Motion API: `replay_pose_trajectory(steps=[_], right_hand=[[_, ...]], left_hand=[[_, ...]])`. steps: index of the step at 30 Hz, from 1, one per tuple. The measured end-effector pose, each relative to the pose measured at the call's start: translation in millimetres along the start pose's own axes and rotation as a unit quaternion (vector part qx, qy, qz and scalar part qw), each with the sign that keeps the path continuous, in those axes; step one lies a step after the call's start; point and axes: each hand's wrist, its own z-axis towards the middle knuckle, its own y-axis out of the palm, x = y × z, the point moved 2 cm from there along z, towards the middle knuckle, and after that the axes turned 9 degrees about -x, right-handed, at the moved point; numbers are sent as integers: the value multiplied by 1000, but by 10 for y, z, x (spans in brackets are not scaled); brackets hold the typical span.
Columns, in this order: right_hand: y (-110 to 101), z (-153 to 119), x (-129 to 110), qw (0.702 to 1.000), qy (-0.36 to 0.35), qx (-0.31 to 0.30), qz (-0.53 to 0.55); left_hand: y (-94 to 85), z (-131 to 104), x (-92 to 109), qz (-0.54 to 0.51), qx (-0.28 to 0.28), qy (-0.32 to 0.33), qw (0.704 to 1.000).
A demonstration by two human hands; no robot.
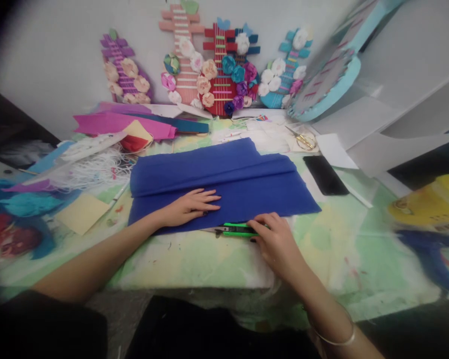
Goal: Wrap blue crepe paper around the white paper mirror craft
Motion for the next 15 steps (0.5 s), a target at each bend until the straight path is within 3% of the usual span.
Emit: replay_pose_trajectory(steps=[7, 15], right_hand=[[52, 90, -128, 999, -1, 4, -43], [41, -125, -65, 999, 11, 7, -42]], left_hand=[[8, 2, -6, 0, 1, 1, 1000], [9, 2, -13, -6, 6, 4, 1000]])
